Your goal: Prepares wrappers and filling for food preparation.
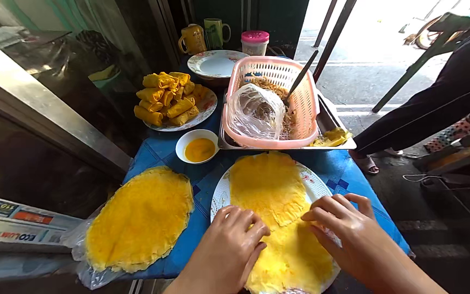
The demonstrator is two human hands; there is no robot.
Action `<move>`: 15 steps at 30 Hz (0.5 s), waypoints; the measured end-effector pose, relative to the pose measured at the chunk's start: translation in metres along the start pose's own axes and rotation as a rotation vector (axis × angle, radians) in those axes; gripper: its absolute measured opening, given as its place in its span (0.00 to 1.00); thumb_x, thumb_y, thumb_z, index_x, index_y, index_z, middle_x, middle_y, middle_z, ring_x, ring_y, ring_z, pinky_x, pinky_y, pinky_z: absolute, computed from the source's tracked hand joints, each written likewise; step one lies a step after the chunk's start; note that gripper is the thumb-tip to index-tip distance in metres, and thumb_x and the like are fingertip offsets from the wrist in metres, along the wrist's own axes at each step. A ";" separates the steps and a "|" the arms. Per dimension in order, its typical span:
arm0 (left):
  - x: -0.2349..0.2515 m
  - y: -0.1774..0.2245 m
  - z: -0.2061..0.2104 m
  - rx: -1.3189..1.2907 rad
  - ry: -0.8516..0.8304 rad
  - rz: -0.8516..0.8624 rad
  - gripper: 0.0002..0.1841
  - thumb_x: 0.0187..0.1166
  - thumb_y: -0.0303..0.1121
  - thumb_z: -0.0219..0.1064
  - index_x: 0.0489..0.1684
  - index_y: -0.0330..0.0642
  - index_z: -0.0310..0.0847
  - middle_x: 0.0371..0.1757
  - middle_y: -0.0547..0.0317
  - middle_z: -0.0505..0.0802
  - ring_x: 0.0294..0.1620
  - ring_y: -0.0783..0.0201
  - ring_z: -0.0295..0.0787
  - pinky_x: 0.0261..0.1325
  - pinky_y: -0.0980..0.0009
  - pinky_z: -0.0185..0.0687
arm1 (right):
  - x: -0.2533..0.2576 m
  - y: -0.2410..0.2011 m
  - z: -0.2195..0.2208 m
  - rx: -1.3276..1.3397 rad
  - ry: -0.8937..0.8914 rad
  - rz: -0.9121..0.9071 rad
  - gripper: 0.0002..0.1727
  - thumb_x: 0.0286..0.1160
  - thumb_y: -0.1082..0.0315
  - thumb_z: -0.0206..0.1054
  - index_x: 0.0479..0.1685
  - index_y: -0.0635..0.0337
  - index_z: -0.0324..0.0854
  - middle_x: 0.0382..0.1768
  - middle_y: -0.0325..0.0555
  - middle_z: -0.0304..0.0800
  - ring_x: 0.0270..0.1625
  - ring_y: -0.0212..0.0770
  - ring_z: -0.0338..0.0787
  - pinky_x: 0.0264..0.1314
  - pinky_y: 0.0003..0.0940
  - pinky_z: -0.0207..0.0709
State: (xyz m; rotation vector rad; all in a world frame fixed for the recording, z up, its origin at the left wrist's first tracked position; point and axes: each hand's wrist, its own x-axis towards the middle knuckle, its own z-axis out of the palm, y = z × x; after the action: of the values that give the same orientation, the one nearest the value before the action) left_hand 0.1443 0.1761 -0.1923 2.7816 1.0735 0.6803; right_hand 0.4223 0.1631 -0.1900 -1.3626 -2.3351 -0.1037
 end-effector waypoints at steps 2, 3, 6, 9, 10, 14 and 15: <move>0.008 -0.005 0.004 0.069 -0.013 0.039 0.12 0.84 0.47 0.60 0.47 0.55 0.88 0.48 0.64 0.93 0.53 0.59 0.91 0.64 0.54 0.83 | 0.005 0.000 0.011 -0.030 0.006 -0.032 0.10 0.76 0.54 0.61 0.40 0.39 0.88 0.43 0.33 0.91 0.50 0.41 0.90 0.64 0.62 0.70; 0.011 -0.006 0.006 0.096 -0.010 0.054 0.12 0.85 0.46 0.60 0.45 0.54 0.88 0.46 0.62 0.93 0.52 0.58 0.91 0.62 0.55 0.84 | 0.007 0.000 0.014 -0.038 0.011 -0.045 0.10 0.77 0.54 0.61 0.40 0.39 0.88 0.43 0.33 0.91 0.51 0.41 0.90 0.65 0.62 0.70; 0.015 -0.007 0.010 0.137 0.019 0.091 0.08 0.84 0.38 0.61 0.40 0.50 0.87 0.42 0.60 0.92 0.45 0.58 0.90 0.49 0.62 0.87 | 0.012 -0.001 0.017 -0.048 0.030 -0.066 0.11 0.80 0.52 0.59 0.40 0.40 0.88 0.43 0.32 0.90 0.52 0.40 0.89 0.68 0.60 0.69; 0.017 -0.009 0.011 0.133 0.045 0.097 0.08 0.84 0.36 0.61 0.41 0.49 0.87 0.40 0.59 0.91 0.41 0.58 0.90 0.41 0.64 0.86 | 0.016 -0.006 0.016 0.003 0.034 -0.075 0.15 0.78 0.43 0.62 0.48 0.37 0.88 0.44 0.30 0.90 0.52 0.38 0.88 0.68 0.59 0.68; 0.018 -0.010 0.010 0.100 0.051 0.075 0.09 0.86 0.37 0.59 0.42 0.49 0.87 0.41 0.59 0.91 0.42 0.58 0.90 0.42 0.65 0.86 | 0.018 -0.008 0.017 0.007 0.030 -0.071 0.17 0.77 0.40 0.62 0.51 0.36 0.88 0.45 0.30 0.90 0.53 0.38 0.88 0.69 0.59 0.68; 0.026 -0.018 -0.002 -0.008 0.132 -0.037 0.11 0.88 0.40 0.58 0.46 0.51 0.88 0.45 0.65 0.92 0.46 0.66 0.90 0.46 0.69 0.88 | 0.030 -0.001 0.024 0.001 0.086 -0.044 0.13 0.78 0.50 0.64 0.50 0.39 0.90 0.45 0.33 0.91 0.53 0.41 0.90 0.67 0.61 0.72; 0.028 -0.021 -0.004 0.003 0.154 -0.053 0.11 0.88 0.40 0.59 0.46 0.52 0.88 0.45 0.67 0.92 0.46 0.68 0.90 0.46 0.71 0.88 | 0.034 0.004 0.024 -0.006 0.114 -0.040 0.10 0.78 0.56 0.64 0.47 0.41 0.91 0.43 0.34 0.90 0.52 0.41 0.89 0.66 0.60 0.72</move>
State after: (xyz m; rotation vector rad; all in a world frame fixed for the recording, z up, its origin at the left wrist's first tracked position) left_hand 0.1475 0.2097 -0.1828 2.7291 1.1708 0.8995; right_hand 0.4033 0.1999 -0.1988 -1.2786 -2.2698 -0.1957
